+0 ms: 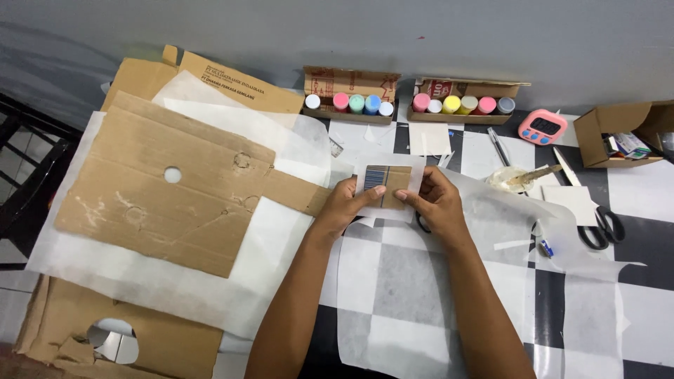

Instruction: Cutting a small piece of transparent film and adhering it to a cardboard component.

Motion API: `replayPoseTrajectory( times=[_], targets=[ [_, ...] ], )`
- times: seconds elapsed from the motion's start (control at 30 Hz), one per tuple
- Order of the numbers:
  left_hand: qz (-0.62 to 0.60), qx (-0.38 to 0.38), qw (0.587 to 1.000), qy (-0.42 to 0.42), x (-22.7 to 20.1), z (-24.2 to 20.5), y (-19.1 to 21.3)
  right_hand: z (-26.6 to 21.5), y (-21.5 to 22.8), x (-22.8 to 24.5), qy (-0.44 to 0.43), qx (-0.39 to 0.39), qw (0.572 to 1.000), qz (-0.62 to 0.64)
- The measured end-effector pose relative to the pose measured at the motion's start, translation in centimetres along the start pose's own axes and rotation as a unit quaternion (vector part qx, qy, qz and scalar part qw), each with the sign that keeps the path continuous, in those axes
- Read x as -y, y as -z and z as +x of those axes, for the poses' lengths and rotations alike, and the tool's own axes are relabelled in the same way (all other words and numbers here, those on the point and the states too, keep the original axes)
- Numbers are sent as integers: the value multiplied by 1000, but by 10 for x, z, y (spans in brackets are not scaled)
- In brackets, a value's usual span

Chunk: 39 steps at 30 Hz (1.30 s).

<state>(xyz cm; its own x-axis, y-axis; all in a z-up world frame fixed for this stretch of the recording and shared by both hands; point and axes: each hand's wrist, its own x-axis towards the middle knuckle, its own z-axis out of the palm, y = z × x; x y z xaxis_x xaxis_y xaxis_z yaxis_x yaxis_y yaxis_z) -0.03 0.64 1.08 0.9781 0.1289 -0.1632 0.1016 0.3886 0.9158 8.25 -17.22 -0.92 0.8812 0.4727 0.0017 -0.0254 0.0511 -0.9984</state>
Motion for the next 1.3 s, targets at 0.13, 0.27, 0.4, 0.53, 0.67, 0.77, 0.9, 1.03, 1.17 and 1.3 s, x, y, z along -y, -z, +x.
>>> replayPoseTrajectory(
  times=[0.13, 0.27, 0.4, 0.53, 0.67, 0.77, 0.9, 1.03, 1.17, 1.3],
  targets=[
    [7, -2, 1000, 4, -1, -2, -1, -1, 0, 3, -3, 4, 1000, -4],
    [11, -1, 1000, -1, 1, 0, 0, 1, 1, 3, 1, 8, 1000, 5],
    [20, -4, 1000, -4, 4, 2, 1, 0, 2, 1, -4, 14, 1000, 7],
    [18, -1, 1000, -7, 5, 1, 2, -1, 2, 5, -7, 21, 1000, -12],
    [38, -13, 999, 7, -5, -2, -4, -3, 1, 6, 5, 11, 1000, -13],
    [42, -14, 999, 12, -2, 0, -1, -4, -3, 5, 35, -10, 999, -20],
    [42, -14, 999, 14, 22, 11, 12, 5, 8, -12, 186, -100, 976, -56],
    [30, -30, 999, 20, -4, -2, -2, 4, 20, 27, 253, -173, 950, -63],
    [20, -32, 999, 13, -15, -5, -9, 11, 86, 19, 286, -229, 915, -171],
    [58, -33, 995, 76, -8, 0, -4, -5, 106, 59, 216, -368, 854, -296]
  ],
)
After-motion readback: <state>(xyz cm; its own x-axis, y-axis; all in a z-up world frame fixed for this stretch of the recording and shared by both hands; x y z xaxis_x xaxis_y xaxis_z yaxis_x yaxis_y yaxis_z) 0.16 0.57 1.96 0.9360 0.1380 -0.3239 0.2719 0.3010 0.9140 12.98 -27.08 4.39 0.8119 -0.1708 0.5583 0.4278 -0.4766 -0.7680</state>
